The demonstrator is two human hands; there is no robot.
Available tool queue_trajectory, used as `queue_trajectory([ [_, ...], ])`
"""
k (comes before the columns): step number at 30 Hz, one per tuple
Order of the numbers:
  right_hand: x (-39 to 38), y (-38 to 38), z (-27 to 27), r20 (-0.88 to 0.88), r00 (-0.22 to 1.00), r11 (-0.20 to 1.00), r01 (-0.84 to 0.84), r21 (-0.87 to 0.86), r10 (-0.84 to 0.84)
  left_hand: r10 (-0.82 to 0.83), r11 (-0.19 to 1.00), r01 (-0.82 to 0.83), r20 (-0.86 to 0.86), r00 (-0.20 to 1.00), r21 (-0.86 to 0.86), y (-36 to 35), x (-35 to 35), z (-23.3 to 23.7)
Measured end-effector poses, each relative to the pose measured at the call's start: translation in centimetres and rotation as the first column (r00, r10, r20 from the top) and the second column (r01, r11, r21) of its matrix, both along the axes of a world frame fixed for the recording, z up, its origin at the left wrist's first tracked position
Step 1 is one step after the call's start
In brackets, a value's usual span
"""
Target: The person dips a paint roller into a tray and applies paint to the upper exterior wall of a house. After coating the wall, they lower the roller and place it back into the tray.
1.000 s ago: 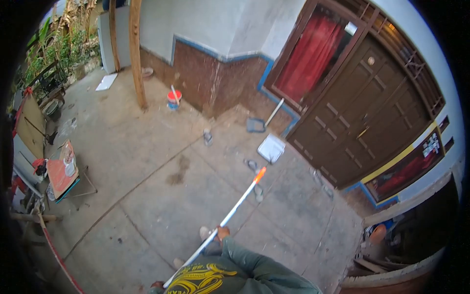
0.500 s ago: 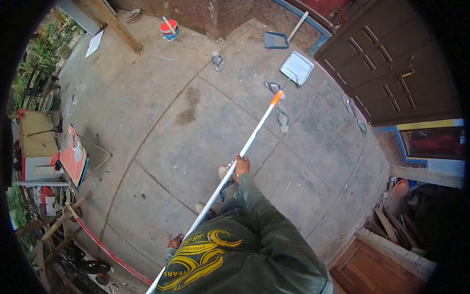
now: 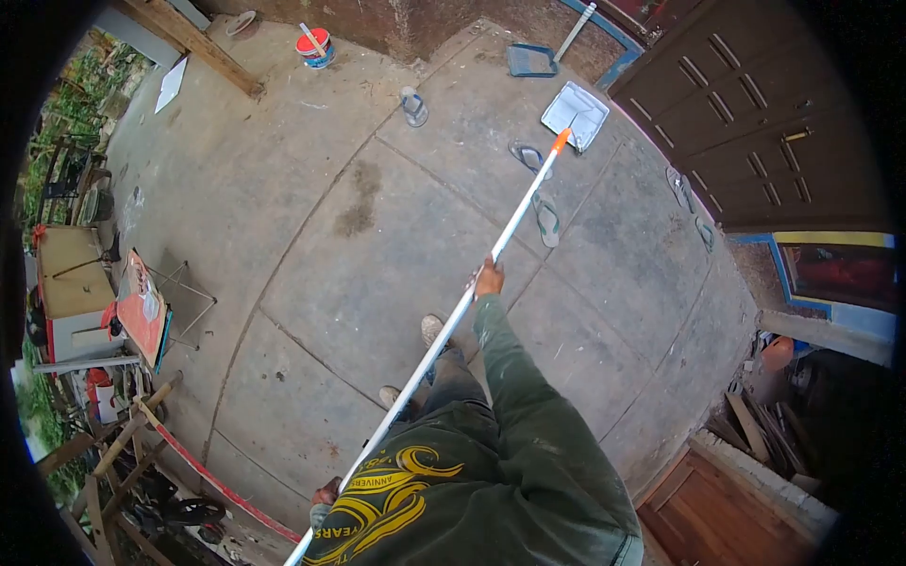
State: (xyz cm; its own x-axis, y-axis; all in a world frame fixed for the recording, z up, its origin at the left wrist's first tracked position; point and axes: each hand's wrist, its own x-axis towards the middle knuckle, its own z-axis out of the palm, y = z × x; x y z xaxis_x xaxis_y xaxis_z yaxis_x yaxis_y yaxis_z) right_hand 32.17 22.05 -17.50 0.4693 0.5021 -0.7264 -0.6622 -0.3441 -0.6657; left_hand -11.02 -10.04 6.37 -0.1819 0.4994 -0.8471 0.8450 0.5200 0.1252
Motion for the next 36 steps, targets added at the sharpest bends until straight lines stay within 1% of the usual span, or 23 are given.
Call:
queue_trajectory([
  [1,-0.9,-0.7,0.0,-0.032,0.999,1.0,-0.003,-0.016,0.003,-0.088,0.996,0.088,-0.007,0.996,-0.021,-3.6,-1.9,-5.4],
  [2,-1.8,-1.3,0.4,-0.027,1.0,1.0,-0.003,-0.013,0.003,-0.087,0.996,0.087,-0.003,0.996,-0.018,-2.4,-1.1,-5.1],
  [4,-3.3,-2.5,0.5,-0.099,0.994,0.998,0.04,-0.053,-0.045,-0.044,0.999,0.044,0.015,0.999,-0.005,-0.1,0.9,-4.6],
  [5,-3.5,-3.0,0.3,-0.099,0.994,0.998,0.038,-0.054,-0.043,-0.064,0.998,0.063,-0.041,0.997,-0.029,-0.5,1.9,-5.7],
  [6,-3.7,-3.2,0.0,-0.099,0.994,0.998,0.043,-0.054,-0.048,-0.061,0.998,0.06,-0.042,0.997,-0.028,-0.1,2.1,-5.6],
  [8,-3.8,-2.6,-0.2,-0.101,0.994,0.998,0.042,-0.052,-0.048,-0.029,0.996,0.035,0.074,0.997,-0.081,3.1,3.3,-3.6],
  [9,-3.7,-2.4,0.0,-0.075,0.996,0.996,0.041,-0.079,-0.047,-0.026,0.996,0.033,0.072,0.997,-0.084,2.7,3.2,-4.1],
  [11,-3.3,-1.9,-0.2,-0.048,0.998,0.993,0.04,-0.108,-0.045,-0.002,1.0,0.004,0.099,0.995,-0.019,2.2,3.3,-5.5],
  [13,-2.5,-1.2,-0.5,0.0,0.998,0.988,0.069,-0.14,-0.069,-0.008,0.998,0.013,0.091,0.996,-0.054,2.3,3.9,-6.6],
  [15,-1.4,-0.4,-0.9,0.015,0.999,0.989,0.053,-0.141,-0.052,-0.013,0.996,0.02,0.084,0.996,-0.085,3.0,4.9,-7.5],
  [17,-0.5,0.1,-1.5,0.027,0.999,0.989,0.035,-0.147,-0.031,-0.075,0.997,0.071,0.113,0.991,0.039,3.5,6.1,-7.8],
  [20,0.7,1.0,-2.9,0.026,0.999,0.984,0.044,-0.173,-0.04,-0.073,0.996,0.069,0.089,0.993,0.05,5.4,8.4,-6.9],
  [21,1.1,1.2,-3.5,0.016,0.999,0.985,0.035,-0.17,-0.032,-0.049,0.994,0.039,0.099,0.994,0.099,6.0,9.1,-5.9],
  [23,1.2,1.7,-3.6,0.003,1.0,0.985,0.021,-0.169,-0.021,-0.062,0.992,0.051,0.092,0.994,0.115,6.2,9.5,-6.6],
  [24,1.3,1.9,-3.6,0.035,0.999,0.983,0.042,-0.181,-0.036,-0.082,0.989,0.07,0.087,0.993,0.133,6.3,9.6,-6.9],
  [25,1.4,2.1,-3.6,0.067,0.996,0.979,0.064,-0.192,-0.052,-0.078,0.989,0.067,0.087,0.993,0.13,6.6,9.8,-6.9],
  [28,2.0,2.8,-3.7,0.065,0.997,0.977,0.053,-0.207,-0.041,-0.079,0.993,0.068,0.117,0.99,0.098,7.4,10.6,-7.0],
  [30,2.6,3.0,-4.2,0.062,0.997,0.977,0.057,-0.204,-0.046,-0.1,0.986,0.085,0.095,0.99,0.142,7.8,11.3,-6.7],
  [31,2.8,3.0,-4.7,0.06,0.997,0.979,0.063,-0.195,-0.052,-0.098,0.987,0.085,0.095,0.991,0.136,7.8,11.5,-6.8],
  [34,3.2,3.0,-5.5,0.047,0.999,0.981,0.032,-0.193,-0.023,-0.103,0.989,0.094,0.08,0.991,0.114,7.9,11.9,-6.7],
  [36,2.9,2.5,-5.5,0.049,0.999,0.978,0.022,-0.207,-0.012,-0.083,0.995,0.08,0.064,0.995,0.057,8.0,12.1,-6.3],
])
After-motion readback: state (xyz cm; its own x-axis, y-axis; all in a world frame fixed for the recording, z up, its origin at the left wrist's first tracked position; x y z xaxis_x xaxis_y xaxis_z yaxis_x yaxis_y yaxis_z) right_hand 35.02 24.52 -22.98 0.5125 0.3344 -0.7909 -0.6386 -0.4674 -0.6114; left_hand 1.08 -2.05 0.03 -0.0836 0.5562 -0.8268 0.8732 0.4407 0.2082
